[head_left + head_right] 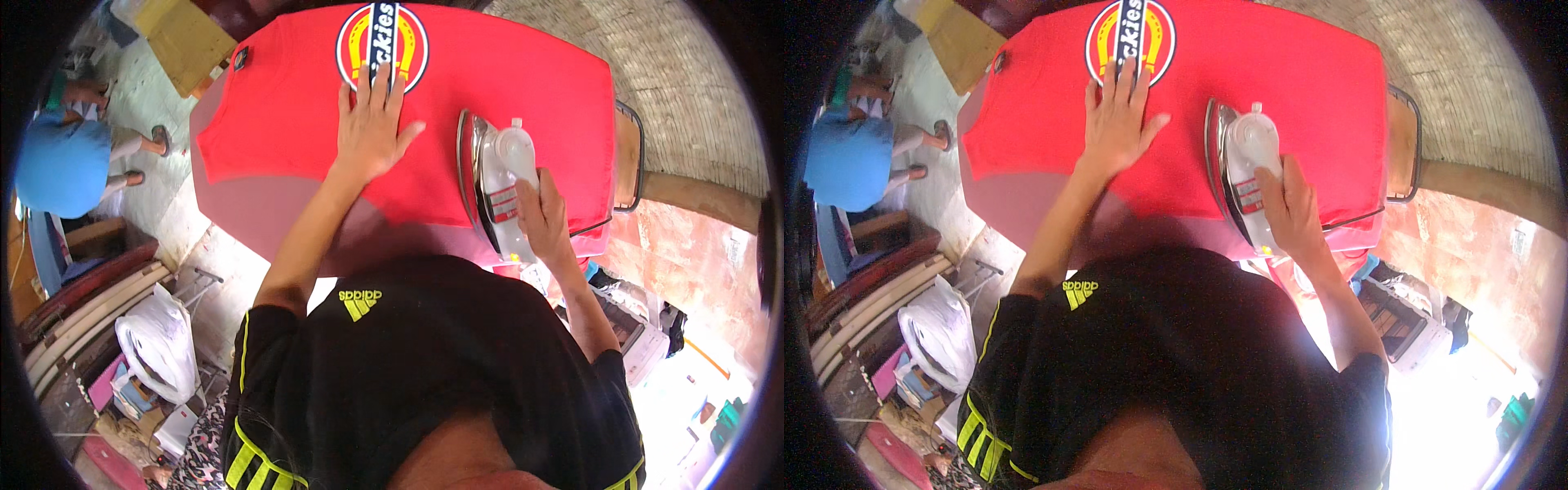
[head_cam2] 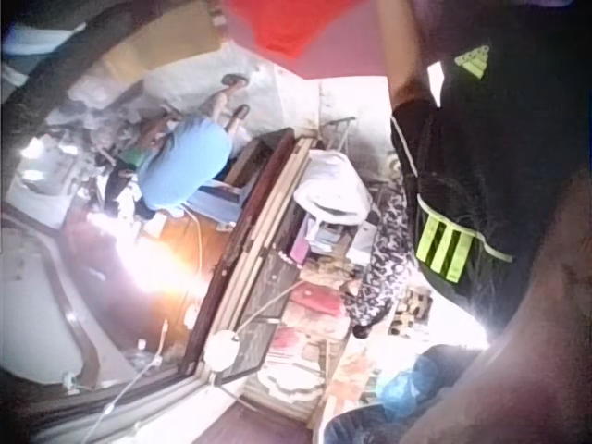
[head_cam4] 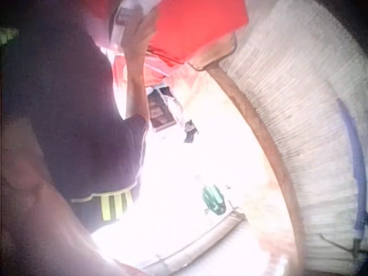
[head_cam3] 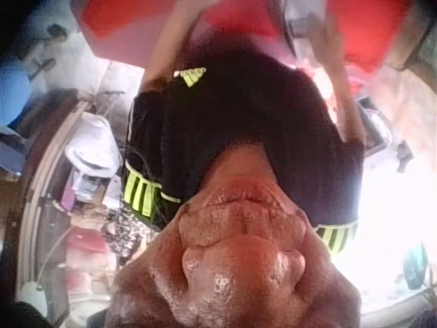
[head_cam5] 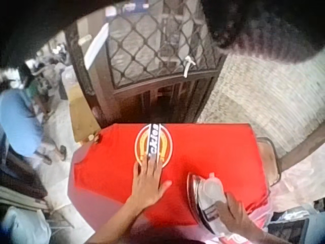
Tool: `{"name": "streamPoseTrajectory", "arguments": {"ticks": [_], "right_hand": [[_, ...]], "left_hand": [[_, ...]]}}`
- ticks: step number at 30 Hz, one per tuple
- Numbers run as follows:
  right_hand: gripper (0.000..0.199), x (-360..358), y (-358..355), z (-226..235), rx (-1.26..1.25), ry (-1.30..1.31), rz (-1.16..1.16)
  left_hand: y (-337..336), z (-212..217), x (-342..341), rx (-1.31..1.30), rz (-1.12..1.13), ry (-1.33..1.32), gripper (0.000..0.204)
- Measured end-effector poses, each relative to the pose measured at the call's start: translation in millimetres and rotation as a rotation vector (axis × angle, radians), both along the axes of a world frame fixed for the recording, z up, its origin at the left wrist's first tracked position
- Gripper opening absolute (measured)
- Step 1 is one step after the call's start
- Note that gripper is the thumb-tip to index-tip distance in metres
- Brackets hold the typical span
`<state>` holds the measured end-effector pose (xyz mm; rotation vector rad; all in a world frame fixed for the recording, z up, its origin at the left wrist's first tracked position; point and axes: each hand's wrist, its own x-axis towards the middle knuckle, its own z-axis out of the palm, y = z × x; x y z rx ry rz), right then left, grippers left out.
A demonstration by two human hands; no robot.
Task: The person irons a red Dickies t-shirt on a pink ironing board. They systematically smooth the fabric and use a white steam iron to press the front, sleeves, and back of the shirt, frequently adjusting the garment's position to ensure even coverage.
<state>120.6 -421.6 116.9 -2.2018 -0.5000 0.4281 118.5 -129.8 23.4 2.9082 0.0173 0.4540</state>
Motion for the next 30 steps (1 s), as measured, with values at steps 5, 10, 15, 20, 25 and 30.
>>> {"name": "streamPoseTrajectory", "arguments": {"ticks": [5,10,15,20,25,30], "right_hand": [[0.011,55.7,33.6,-20.5,-0.029,-0.508,0.059],[0.021,156.9,82.1,-30.0,0.019,-0.583,0.093],[0.057,213.2,125.1,-6.3,-0.119,-0.256,-0.119],[0.052,220.9,106.4,-9.6,-0.220,-0.378,0.020],[0.044,174.3,49.5,-0.5,-0.175,-0.307,0.150],[0.038,152.3,-23.5,6.8,-0.161,-0.290,-0.072]], "left_hand": [[1.8,-5.8,-21.3,0.042,-0.056,0.054,0.077],[14.9,-9.8,-9.8,0.011,0.113,0.033,0.077],[12.9,-7.0,-17.0,0.027,0.096,-0.017,0.072],[9.4,-12.6,-16.7,0.029,0.085,-0.052,0.071],[12.8,-23.9,-15.7,0.066,0.129,-0.106,0.072],[-49.2,-20.5,-52.5,0.113,0.106,-0.039,0.077]]}}
